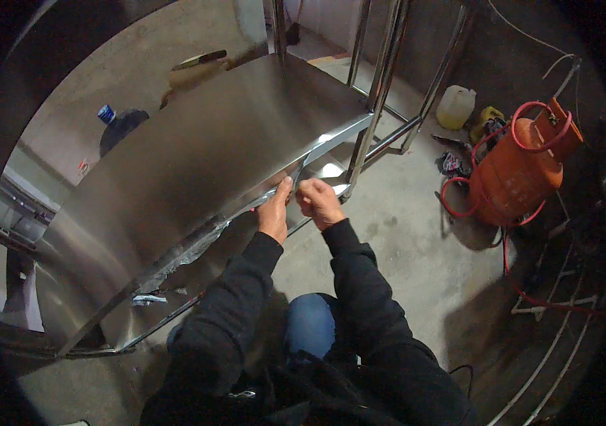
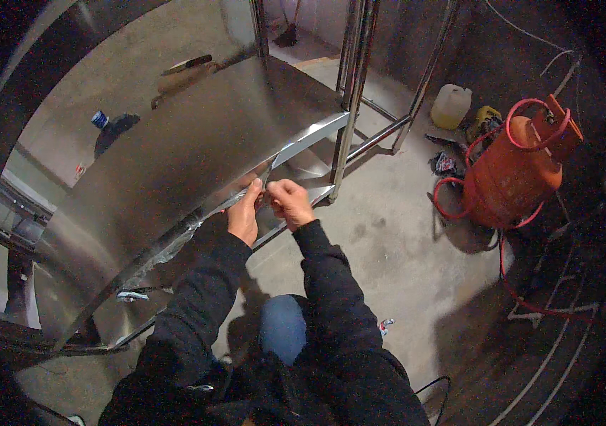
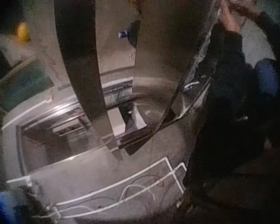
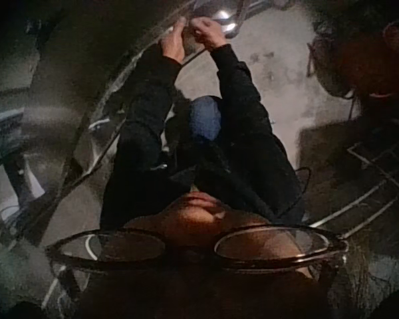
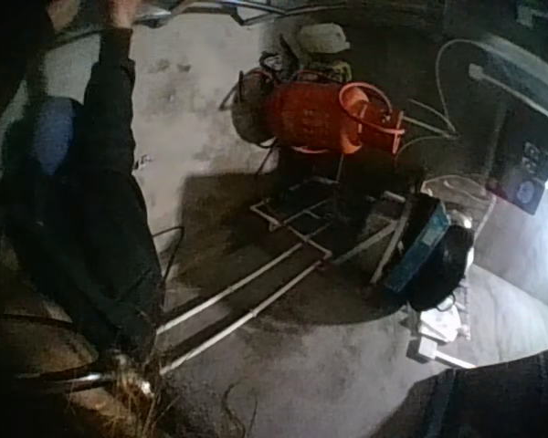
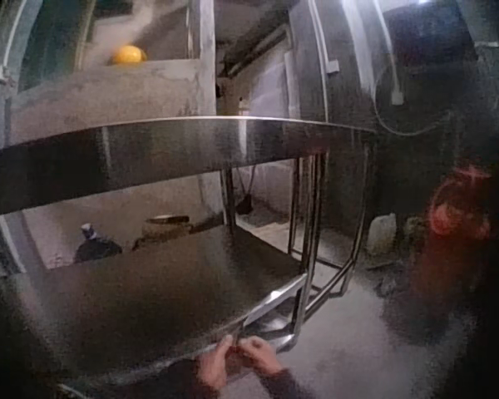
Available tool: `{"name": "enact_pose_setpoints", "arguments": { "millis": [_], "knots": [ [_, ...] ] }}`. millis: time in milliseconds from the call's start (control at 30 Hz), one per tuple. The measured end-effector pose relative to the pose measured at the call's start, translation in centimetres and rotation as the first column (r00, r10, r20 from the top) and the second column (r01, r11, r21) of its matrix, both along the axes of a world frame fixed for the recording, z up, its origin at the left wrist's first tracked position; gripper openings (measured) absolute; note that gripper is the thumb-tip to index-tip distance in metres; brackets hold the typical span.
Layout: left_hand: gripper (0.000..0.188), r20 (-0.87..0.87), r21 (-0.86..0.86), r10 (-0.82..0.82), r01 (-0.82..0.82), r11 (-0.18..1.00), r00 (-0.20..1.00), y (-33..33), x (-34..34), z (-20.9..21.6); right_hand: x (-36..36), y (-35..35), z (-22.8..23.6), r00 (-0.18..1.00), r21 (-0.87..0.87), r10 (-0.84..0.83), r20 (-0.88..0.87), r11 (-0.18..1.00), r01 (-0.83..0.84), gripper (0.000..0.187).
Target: The person lifts a large stainless steel tabletop and places it onto a metal frame. They then peel off protective film from the tabletop's edges by hand.
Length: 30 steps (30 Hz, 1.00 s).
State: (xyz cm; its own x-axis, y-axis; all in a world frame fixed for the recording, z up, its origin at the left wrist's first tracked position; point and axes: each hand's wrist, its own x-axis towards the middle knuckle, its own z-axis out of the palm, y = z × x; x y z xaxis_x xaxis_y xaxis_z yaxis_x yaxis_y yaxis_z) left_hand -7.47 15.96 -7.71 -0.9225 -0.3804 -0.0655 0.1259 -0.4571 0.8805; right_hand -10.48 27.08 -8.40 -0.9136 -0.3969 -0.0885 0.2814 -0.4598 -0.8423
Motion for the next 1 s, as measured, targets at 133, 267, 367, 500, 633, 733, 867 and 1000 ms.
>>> {"name": "enact_pose_setpoints", "arguments": {
  "millis": [133,267,367,500,633,733,867,1000],
  "knots": [
    [0.015,0.026,-0.122,0.020,-0.017,0.992,0.999,0.1,0.1,0.2,-1.7,2.1,1.3,0.809,0.108,-0.330,-0.486,0.896,0.431,0.015],
    [0.014,0.036,-0.123,-0.007,0.011,0.992,0.999,-0.1,0.0,0.0,-4.5,3.1,5.8,0.380,0.271,-0.026,-0.925,0.657,0.704,0.016],
    [0.015,0.030,-0.169,-0.014,0.019,0.985,0.999,0.0,0.2,0.2,-5.6,3.5,7.3,0.344,0.396,0.211,-0.915,0.631,0.667,0.017],
    [0.012,0.079,-0.013,-0.084,0.085,0.996,0.993,0.0,0.0,0.0,-6.6,3.7,7.7,0.286,0.429,0.319,-0.903,0.645,0.633,0.015],
    [0.014,0.125,0.201,-0.111,0.085,0.976,0.986,0.6,0.3,0.3,-6.6,3.4,6.9,0.154,0.319,0.302,-0.941,0.633,0.705,0.014],
    [0.017,0.096,0.302,-0.124,0.089,0.949,0.988,0.8,0.5,0.3,-6.1,3.5,7.6,0.104,0.324,0.357,-0.928,0.638,0.698,0.015],
    [0.023,0.132,0.324,-0.245,0.192,0.926,0.960,2.2,1.3,1.6,-6.2,3.8,8.1,0.073,0.346,0.419,-0.905,0.625,0.699,0.015],
    [0.027,0.144,0.371,-0.361,0.288,0.883,0.921,3.0,0.6,3.1,-5.7,4.4,5.2,0.113,0.310,0.345,-0.932,0.596,0.741,0.013]
  ]
}}
